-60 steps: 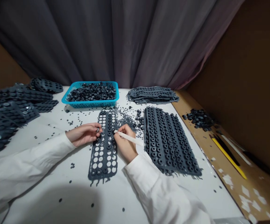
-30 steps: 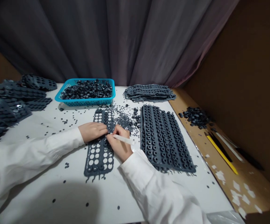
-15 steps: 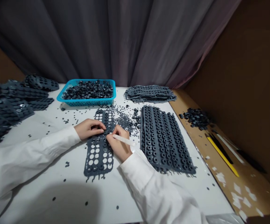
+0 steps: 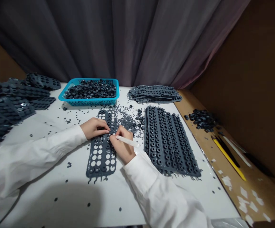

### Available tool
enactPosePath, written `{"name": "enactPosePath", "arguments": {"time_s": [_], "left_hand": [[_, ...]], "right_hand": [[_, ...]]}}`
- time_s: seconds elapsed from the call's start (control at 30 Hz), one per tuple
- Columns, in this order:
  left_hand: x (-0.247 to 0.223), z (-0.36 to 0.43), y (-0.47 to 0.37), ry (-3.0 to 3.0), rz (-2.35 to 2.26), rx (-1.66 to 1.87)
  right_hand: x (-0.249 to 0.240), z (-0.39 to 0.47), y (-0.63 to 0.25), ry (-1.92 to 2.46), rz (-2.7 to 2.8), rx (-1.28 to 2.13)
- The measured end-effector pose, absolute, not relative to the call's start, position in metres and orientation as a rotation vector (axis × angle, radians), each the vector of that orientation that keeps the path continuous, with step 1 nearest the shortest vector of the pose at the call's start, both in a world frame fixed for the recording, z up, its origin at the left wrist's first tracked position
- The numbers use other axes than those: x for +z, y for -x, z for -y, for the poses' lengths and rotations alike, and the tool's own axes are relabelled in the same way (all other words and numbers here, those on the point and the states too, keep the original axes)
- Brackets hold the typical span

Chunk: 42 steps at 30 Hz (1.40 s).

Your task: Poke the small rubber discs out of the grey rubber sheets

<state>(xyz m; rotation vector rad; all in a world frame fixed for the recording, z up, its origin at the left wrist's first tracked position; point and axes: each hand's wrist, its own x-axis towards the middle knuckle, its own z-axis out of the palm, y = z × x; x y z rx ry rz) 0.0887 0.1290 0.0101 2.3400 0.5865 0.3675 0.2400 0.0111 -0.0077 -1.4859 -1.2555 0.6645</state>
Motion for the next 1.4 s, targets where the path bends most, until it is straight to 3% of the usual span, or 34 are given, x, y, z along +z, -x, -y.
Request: {"name": "enactPosePath", "arguments": {"time_s": [0.57, 0.83, 1.13, 1.3, 1.4], "left_hand": [[0.007, -0.131, -0.080, -2.126, -0.816, 0.394], [0.016, -0.146, -0.094, -2.618, -0.414, 0.233], [0.028, -0.135, -0.109, -3.092, -0.281, -0.027], [0.019, -0.129, -0.107, -3.278, -0.057, 0.017], [0.014, -0.139, -0.100, -3.079, -0.119, 0.166]], "right_hand": [[-0.005, -0.011, -0.240, 1.441, 1.009, 0.697], [-0.011, -0.021, -0.240, 1.516, 1.090, 0.698], [-0.006, -0.021, -0.237, 1.557, 1.136, 0.640], [-0.005, -0.021, -0.235, 1.562, 1.165, 0.606], [-0.005, -0.022, -0.235, 1.568, 1.182, 0.593]]}}
